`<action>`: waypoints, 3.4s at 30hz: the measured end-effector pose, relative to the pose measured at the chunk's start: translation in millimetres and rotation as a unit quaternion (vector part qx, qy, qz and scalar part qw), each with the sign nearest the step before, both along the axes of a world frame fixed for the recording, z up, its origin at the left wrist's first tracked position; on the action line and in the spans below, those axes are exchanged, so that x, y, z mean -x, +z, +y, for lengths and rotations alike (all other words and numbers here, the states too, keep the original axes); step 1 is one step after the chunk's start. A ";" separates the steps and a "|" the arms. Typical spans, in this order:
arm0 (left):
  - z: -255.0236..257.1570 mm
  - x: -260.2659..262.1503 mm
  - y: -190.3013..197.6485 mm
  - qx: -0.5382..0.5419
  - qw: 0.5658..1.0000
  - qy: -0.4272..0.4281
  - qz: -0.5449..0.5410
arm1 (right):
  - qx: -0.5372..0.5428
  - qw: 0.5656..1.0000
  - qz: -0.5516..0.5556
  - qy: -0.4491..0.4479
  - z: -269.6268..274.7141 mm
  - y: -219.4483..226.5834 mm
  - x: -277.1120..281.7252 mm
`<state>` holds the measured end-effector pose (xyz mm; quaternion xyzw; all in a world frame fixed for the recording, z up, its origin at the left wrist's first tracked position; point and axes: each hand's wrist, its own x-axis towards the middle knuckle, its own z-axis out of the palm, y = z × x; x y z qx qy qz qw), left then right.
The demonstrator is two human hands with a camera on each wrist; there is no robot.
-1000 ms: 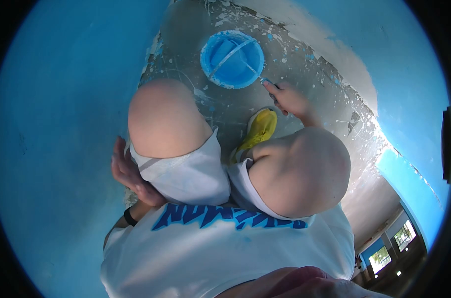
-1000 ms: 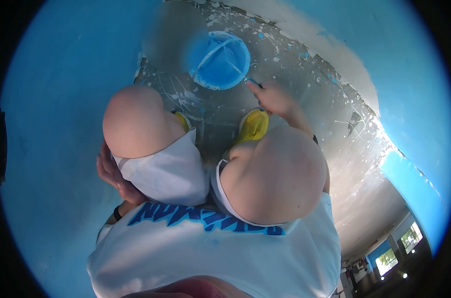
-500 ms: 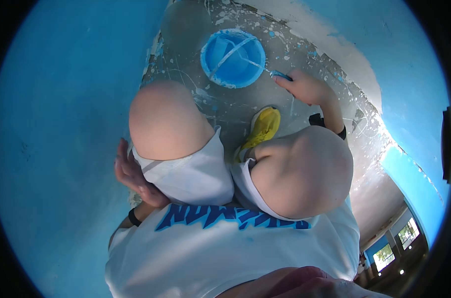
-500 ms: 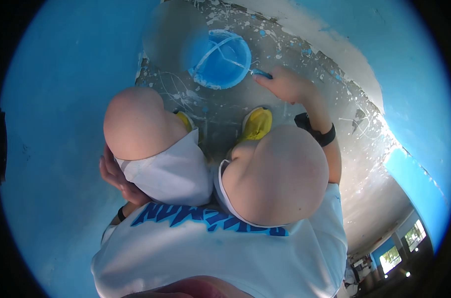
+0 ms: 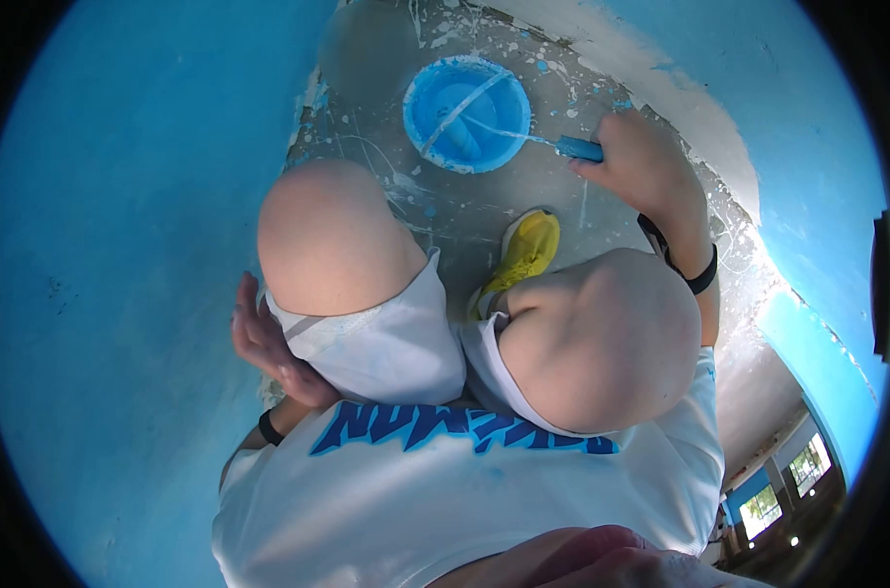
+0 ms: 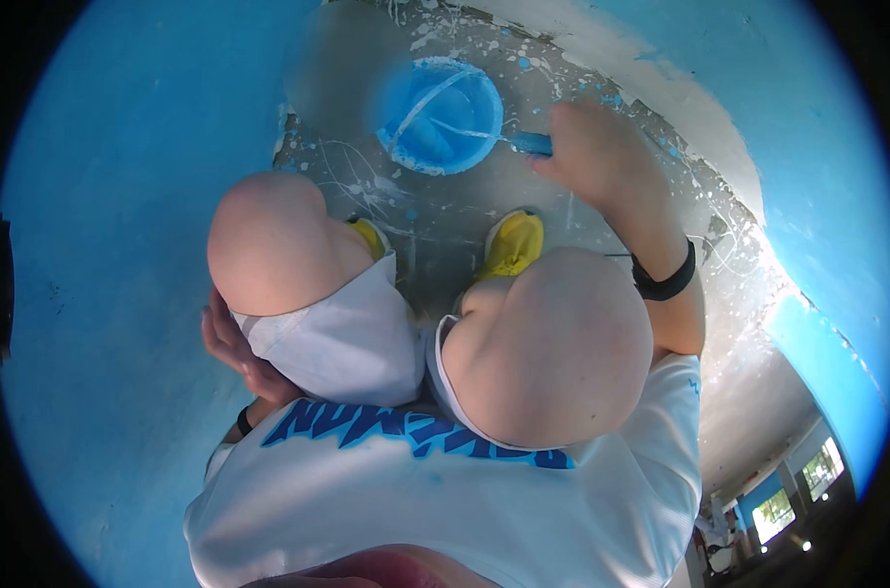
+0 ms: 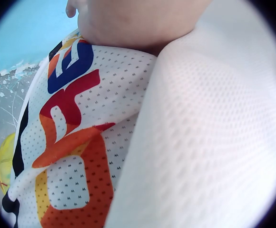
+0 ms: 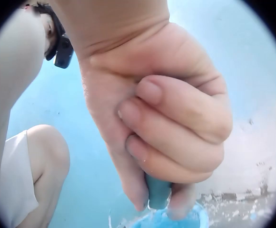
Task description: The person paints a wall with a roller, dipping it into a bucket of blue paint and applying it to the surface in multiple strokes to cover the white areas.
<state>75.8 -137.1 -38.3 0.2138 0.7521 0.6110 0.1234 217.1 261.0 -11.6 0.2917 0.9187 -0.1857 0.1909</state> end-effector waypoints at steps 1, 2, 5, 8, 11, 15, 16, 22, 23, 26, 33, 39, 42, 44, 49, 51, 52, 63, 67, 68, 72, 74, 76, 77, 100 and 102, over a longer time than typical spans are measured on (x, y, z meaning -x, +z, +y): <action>-0.6 0.2 0.2 0.004 1.000 -0.003 -0.005 | -0.039 0.998 0.032 0.032 -2.2 1.2 0.7; -0.7 0.3 0.1 0.004 1.000 -0.003 -0.004 | -0.039 0.998 0.032 0.031 -3.5 -1.7 2.7; 0.5 0.1 -0.2 -0.008 1.000 -0.009 -0.012 | -0.044 0.989 0.068 0.123 -14.1 -21.9 14.9; 1.6 0.3 0.2 -0.016 1.000 -0.012 -0.006 | -0.022 0.996 -0.025 0.088 -29.5 -42.8 25.5; 0.9 0.0 2.0 -0.012 1.000 -0.016 -0.004 | 0.014 0.998 -0.026 0.050 -30.5 -54.8 22.2; -4.5 -0.8 3.3 0.012 1.000 -0.019 -0.010 | -0.011 0.999 0.047 0.024 -21.2 -78.1 -0.1; -5.1 -0.3 2.4 0.010 1.000 -0.019 -0.012 | -0.032 0.996 0.087 0.019 -14.9 -85.6 -3.5; -1.5 0.6 1.8 -0.011 1.000 -0.025 -0.014 | 0.246 0.953 -0.135 -0.118 48.1 -70.6 6.2; -1.3 1.1 2.4 -0.012 1.000 -0.025 -0.013 | 0.244 0.953 -0.134 -0.118 51.3 -72.0 4.8; -0.3 -1.2 4.9 0.001 1.000 -0.016 -0.021 | 0.283 0.940 -0.141 -0.131 52.0 -80.1 1.7; 2.0 -2.9 -0.6 -0.039 0.999 0.005 -0.018 | 0.253 0.945 -0.179 -0.107 42.7 -94.4 10.8; 2.7 -1.3 -4.3 -0.047 0.999 0.004 -0.003 | 0.258 0.945 -0.141 -0.145 37.9 -85.8 2.6; 0.5 -0.7 -1.0 -0.040 0.999 0.000 -0.004 | 0.239 0.949 -0.119 -0.166 28.7 -78.5 -21.3; -1.5 -1.5 0.0 -0.036 0.999 0.002 -0.010 | 0.216 0.952 -0.110 -0.187 14.3 -78.2 -48.3; -1.8 0.9 2.7 -0.021 1.000 -0.009 0.017 | 0.117 0.973 0.071 -0.188 -33.4 -98.8 -109.8; -1.1 1.5 0.4 -0.020 1.000 -0.009 0.013 | 0.091 0.970 0.093 -0.205 -56.7 -139.5 -142.4; 0.5 2.6 -0.4 -0.019 1.000 -0.009 0.015 | 0.065 0.966 0.119 -0.220 -64.8 -149.1 -154.5; 1.5 8.9 3.6 -0.015 0.999 -0.040 -0.001 | 0.088 0.939 0.215 -0.253 -110.8 -203.2 -148.7; -3.4 6.7 3.4 -0.008 0.999 -0.031 0.006 | 0.051 0.935 0.222 -0.271 -116.0 -234.1 -141.4; -3.7 6.1 3.8 -0.007 1.000 -0.028 0.008 | 0.053 0.936 0.223 -0.268 -116.4 -235.3 -139.2; -3.2 3.5 3.1 -0.011 1.000 -0.019 0.016 | 0.033 0.931 0.245 -0.267 -120.4 -237.4 -136.4; -3.1 2.5 1.4 -0.014 1.000 -0.016 0.014 | 0.026 0.931 0.250 -0.265 -120.0 -242.2 -138.2; -2.8 3.1 -0.7 -0.015 1.000 -0.007 0.021 | 0.045 0.945 0.221 -0.238 -118.9 -246.1 -136.8; -1.5 3.0 -1.4 -0.015 1.000 -0.007 0.021 | 0.044 0.944 0.222 -0.239 -119.9 -245.2 -136.3; 3.9 3.1 -9.3 -0.032 0.999 0.001 0.030 | 0.057 0.923 0.234 -0.301 -125.3 -240.8 -143.1; 4.1 4.0 -6.2 -0.025 0.999 -0.002 0.027 | 0.063 0.919 0.240 -0.305 -125.2 -240.5 -143.1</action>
